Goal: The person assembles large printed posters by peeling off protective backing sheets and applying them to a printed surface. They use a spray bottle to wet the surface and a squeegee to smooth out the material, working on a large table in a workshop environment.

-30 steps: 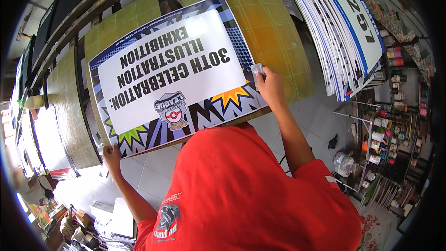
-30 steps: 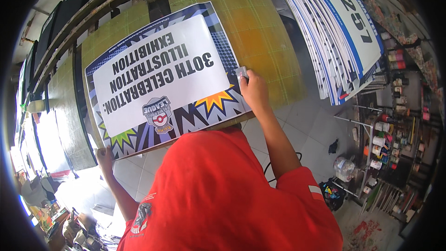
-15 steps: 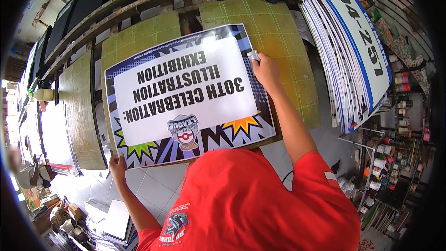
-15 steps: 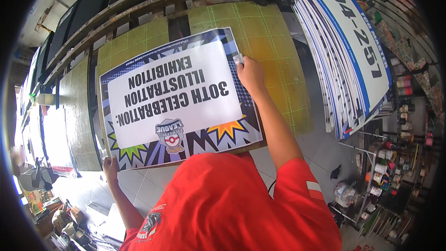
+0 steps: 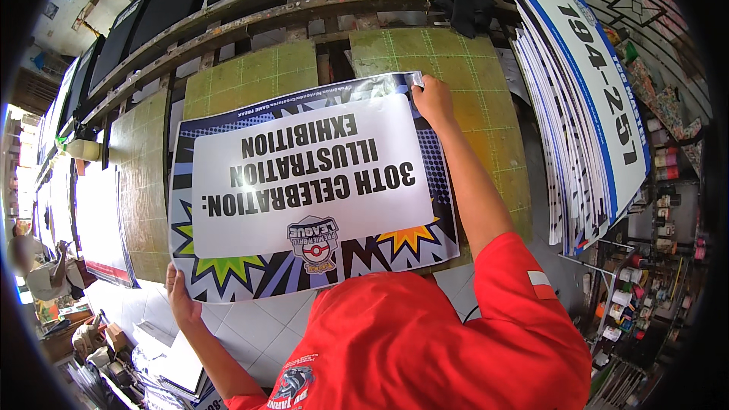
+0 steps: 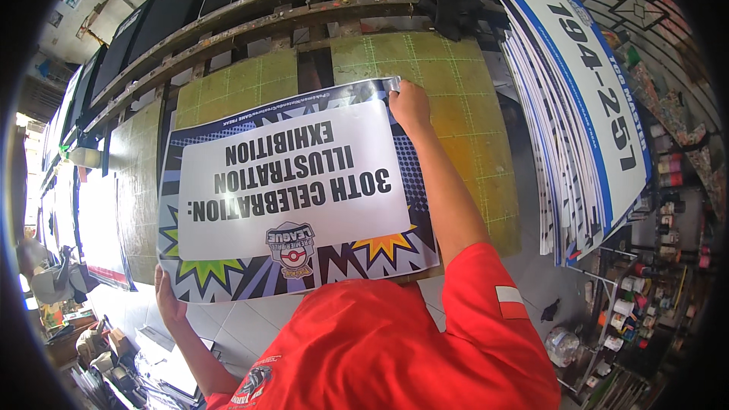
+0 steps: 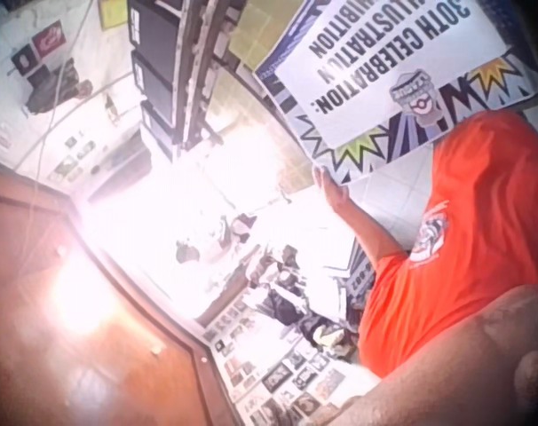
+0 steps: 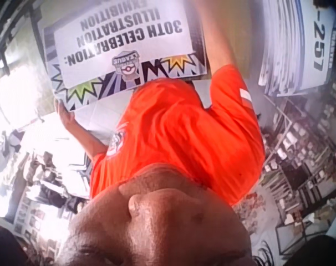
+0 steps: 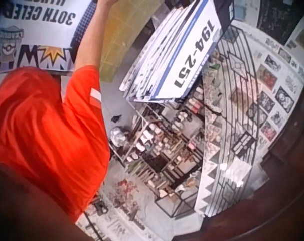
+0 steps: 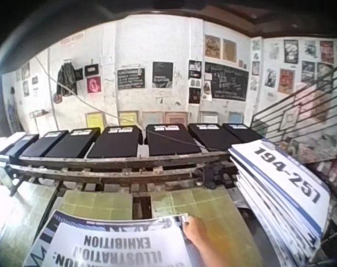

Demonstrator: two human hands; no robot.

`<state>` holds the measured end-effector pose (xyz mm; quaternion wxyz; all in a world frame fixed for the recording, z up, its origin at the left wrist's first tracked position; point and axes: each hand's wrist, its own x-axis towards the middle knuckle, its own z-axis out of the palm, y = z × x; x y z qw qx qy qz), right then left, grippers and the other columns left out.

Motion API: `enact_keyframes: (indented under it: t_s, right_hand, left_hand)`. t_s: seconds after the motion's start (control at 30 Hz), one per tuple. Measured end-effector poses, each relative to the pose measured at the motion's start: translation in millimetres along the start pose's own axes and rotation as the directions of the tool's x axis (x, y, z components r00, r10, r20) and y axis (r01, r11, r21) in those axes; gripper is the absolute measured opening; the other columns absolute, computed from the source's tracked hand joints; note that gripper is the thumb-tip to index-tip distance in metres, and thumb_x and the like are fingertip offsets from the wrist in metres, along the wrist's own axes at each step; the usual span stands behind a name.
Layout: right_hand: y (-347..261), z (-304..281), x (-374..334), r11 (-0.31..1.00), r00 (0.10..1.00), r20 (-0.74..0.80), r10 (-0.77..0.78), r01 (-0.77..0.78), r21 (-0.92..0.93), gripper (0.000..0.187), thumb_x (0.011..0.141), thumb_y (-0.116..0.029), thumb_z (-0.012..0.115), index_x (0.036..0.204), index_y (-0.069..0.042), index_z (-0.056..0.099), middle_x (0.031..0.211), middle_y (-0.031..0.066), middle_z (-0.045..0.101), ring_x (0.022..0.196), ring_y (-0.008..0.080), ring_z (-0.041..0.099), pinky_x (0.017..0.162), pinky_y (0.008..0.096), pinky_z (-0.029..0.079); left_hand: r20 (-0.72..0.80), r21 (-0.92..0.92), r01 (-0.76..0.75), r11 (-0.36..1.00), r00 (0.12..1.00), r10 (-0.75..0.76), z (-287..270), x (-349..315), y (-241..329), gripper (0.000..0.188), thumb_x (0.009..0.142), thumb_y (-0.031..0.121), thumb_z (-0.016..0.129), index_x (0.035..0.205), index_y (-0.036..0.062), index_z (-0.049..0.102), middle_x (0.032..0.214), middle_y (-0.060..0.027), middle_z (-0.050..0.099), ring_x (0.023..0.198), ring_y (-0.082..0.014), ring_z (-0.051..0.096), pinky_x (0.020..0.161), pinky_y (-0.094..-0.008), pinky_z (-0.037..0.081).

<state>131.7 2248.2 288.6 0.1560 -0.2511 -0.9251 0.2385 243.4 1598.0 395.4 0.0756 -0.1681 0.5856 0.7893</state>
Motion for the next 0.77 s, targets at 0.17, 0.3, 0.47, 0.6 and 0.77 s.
enact_keyframes:
  t_s: [0.17,0.3,0.47,0.6,0.77]
  right_hand:
    - [2.7,1.6,5.1,1.0,1.0,0.03,0.0,0.0,0.009,0.026,0.083,-0.023,0.066,0.09,0.002,0.066,0.089,0.0241,0.067,0.086,0.0424,0.064,0.075,0.0477,0.051]
    - [-0.9,0.4,6.2,1.0,0.999,0.042,0.0,-0.001,0.019,0.026,0.083,-0.023,0.066,0.09,0.001,0.066,0.089,0.0239,0.067,0.087,0.0423,0.064,0.076,0.048,0.051]
    - [-5.2,-6.3,6.0,0.999,0.996,0.084,0.034,-0.038,0.035,0.025,0.084,-0.024,0.064,0.092,0.001,0.066,0.092,0.0246,0.067,0.089,0.0419,0.063,0.079,0.0476,0.05]
    - [-14.7,-13.7,-2.8,0.989,0.997,0.083,0.006,-0.018,0.144,0.022,0.085,-0.021,0.061,0.093,-0.002,0.067,0.094,0.0241,0.067,0.089,0.0413,0.064,0.08,0.0473,0.05]
    - [-8.1,-21.8,-15.6,0.978,0.996,0.082,-0.034,0.016,0.206,0.022,0.085,-0.021,0.061,0.093,-0.002,0.067,0.094,0.024,0.067,0.089,0.0412,0.064,0.08,0.0472,0.05]
  left_hand:
    - [0.241,-0.135,-0.119,0.984,0.959,0.149,46.2,-3.9,37.2,0.033,0.089,0.009,0.066,0.12,0.0051,0.056,0.116,-0.012,0.066,0.104,-0.0227,0.065,0.09,-0.0389,0.054]
    - [0.43,-0.226,-0.126,0.966,0.877,0.215,133.5,-28.4,76.4,0.043,0.084,0.007,0.071,0.123,-0.0021,0.056,0.116,-0.0184,0.066,0.099,-0.0261,0.068,0.085,-0.038,0.056]
    - [0.686,-0.29,-0.084,0.953,0.677,0.268,257.9,-66.6,101.7,0.051,0.076,0.006,0.078,0.12,-0.0073,0.055,0.111,-0.0199,0.067,0.097,-0.0267,0.069,0.086,-0.0389,0.056]
    - [0.879,-0.2,0.085,0.976,0.456,0.141,385.5,-115.0,102.6,0.019,0.087,0.004,0.062,0.104,-0.002,0.057,0.088,-0.0108,0.062,0.071,-0.0164,0.061,0.064,-0.0299,0.05]
    - [0.968,-0.242,0.128,0.962,0.106,0.229,521.1,-163.8,58.9,0.008,0.091,0.005,0.056,0.098,0.0012,0.053,0.071,-0.0051,0.056,0.064,-0.0092,0.052,0.056,-0.0277,0.044]
